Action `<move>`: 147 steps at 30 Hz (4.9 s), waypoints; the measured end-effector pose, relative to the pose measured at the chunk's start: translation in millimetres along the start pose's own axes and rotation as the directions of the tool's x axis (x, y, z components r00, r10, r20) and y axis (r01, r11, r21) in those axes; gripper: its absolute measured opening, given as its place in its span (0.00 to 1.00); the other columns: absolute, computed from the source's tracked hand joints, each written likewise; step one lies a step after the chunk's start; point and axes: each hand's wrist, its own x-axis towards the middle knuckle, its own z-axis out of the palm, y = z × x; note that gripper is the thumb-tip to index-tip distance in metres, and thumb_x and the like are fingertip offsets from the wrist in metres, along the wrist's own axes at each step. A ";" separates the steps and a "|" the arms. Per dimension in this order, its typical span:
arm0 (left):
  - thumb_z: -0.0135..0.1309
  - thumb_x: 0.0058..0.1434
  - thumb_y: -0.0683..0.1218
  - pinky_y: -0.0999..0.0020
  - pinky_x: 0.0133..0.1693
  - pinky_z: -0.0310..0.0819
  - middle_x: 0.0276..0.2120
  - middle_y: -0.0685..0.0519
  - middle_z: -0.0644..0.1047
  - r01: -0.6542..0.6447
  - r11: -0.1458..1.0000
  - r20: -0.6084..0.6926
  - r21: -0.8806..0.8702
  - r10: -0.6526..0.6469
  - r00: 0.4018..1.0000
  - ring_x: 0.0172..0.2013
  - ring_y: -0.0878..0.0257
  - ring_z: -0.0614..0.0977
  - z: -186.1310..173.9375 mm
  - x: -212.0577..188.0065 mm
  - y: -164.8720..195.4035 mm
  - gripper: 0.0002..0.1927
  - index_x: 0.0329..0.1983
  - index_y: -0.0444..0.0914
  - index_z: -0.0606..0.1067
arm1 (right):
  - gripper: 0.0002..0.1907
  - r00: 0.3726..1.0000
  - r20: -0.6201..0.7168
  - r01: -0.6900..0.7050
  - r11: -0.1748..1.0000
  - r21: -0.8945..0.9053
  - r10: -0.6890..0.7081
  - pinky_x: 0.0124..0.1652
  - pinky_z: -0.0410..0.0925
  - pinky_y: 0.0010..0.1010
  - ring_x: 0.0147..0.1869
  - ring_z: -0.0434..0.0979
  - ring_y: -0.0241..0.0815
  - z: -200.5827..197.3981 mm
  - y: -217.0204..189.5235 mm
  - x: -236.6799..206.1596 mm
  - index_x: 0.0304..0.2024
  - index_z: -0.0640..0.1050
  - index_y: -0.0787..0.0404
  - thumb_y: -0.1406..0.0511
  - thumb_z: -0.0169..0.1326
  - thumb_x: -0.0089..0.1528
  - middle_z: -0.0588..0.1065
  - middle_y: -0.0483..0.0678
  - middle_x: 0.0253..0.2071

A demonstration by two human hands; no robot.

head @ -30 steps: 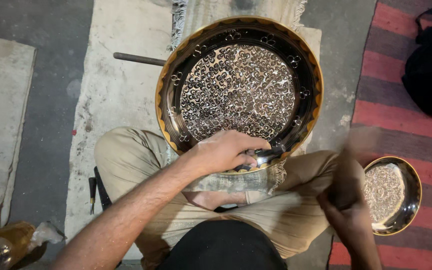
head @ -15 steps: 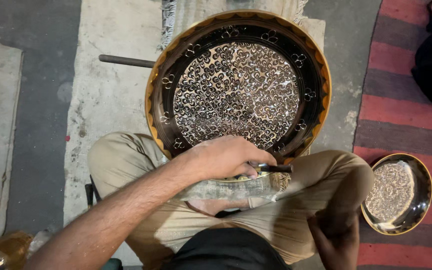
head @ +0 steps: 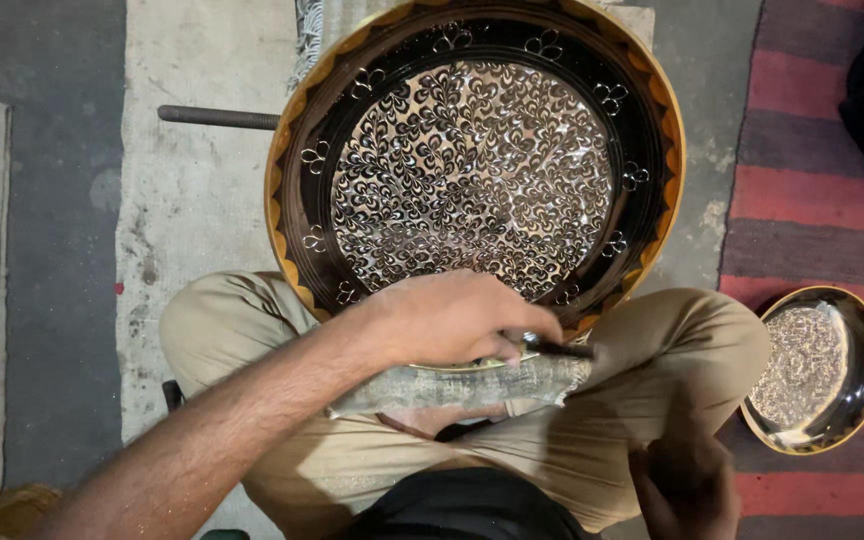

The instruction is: The person sits cross-legged and uses a metal chisel and hammer to engrave a decorative pattern into a large brass plate. They repeatedly strike the chisel to create indentations, rotating the plate occasionally to work on different sections.

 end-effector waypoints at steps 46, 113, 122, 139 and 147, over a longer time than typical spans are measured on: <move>0.59 0.59 0.46 0.57 0.48 0.78 0.45 0.50 0.84 -0.044 0.999 -0.293 -0.005 0.041 0.955 0.44 0.53 0.86 5.9 -16.7 2.8 0.22 0.58 0.46 0.77 | 0.27 0.948 0.297 0.031 0.892 -0.451 0.117 0.46 0.70 0.29 0.44 0.76 0.34 -11.5 -64.9 75.9 0.54 0.74 0.67 0.71 0.65 0.52 0.77 0.49 0.41; 0.61 0.58 0.47 0.55 0.47 0.76 0.42 0.50 0.84 -0.063 0.997 -0.068 0.044 0.066 0.995 0.45 0.52 0.85 -5.7 -20.2 -5.7 0.22 0.57 0.47 0.77 | 0.22 0.987 0.063 -0.142 0.983 -0.113 0.150 0.33 0.69 0.25 0.30 0.74 0.34 27.1 -31.5 -6.6 0.48 0.71 0.62 0.71 0.67 0.55 0.76 0.48 0.33; 0.55 0.60 0.46 0.57 0.46 0.80 0.42 0.55 0.85 -0.013 0.997 0.056 0.075 0.009 0.998 0.43 0.59 0.88 -7.4 -17.2 -2.5 0.23 0.60 0.52 0.76 | 0.27 0.988 -0.040 -0.144 0.805 -0.575 0.148 0.40 0.71 0.33 0.40 0.80 0.39 36.8 -35.6 -23.5 0.51 0.76 0.67 0.68 0.70 0.51 0.78 0.55 0.36; 0.57 0.61 0.48 0.55 0.47 0.77 0.45 0.49 0.83 -0.006 0.999 -0.234 0.049 0.018 0.972 0.45 0.52 0.85 -6.8 -29.4 -5.8 0.23 0.60 0.46 0.74 | 0.35 0.994 0.058 -0.078 0.972 -0.221 0.092 0.37 0.75 0.31 0.38 0.82 0.41 55.0 -82.6 32.5 0.62 0.64 0.61 0.71 0.62 0.54 0.76 0.49 0.36; 0.59 0.61 0.47 0.54 0.45 0.77 0.38 0.47 0.84 0.073 0.997 -0.460 -0.039 -0.083 0.884 0.43 0.51 0.86 9.2 -43.3 -0.6 0.18 0.55 0.44 0.76 | 0.34 0.885 0.466 0.343 0.668 -0.661 0.008 0.40 0.73 0.36 0.39 0.82 0.47 38.3 -116.0 113.8 0.62 0.71 0.63 0.66 0.65 0.54 0.78 0.56 0.38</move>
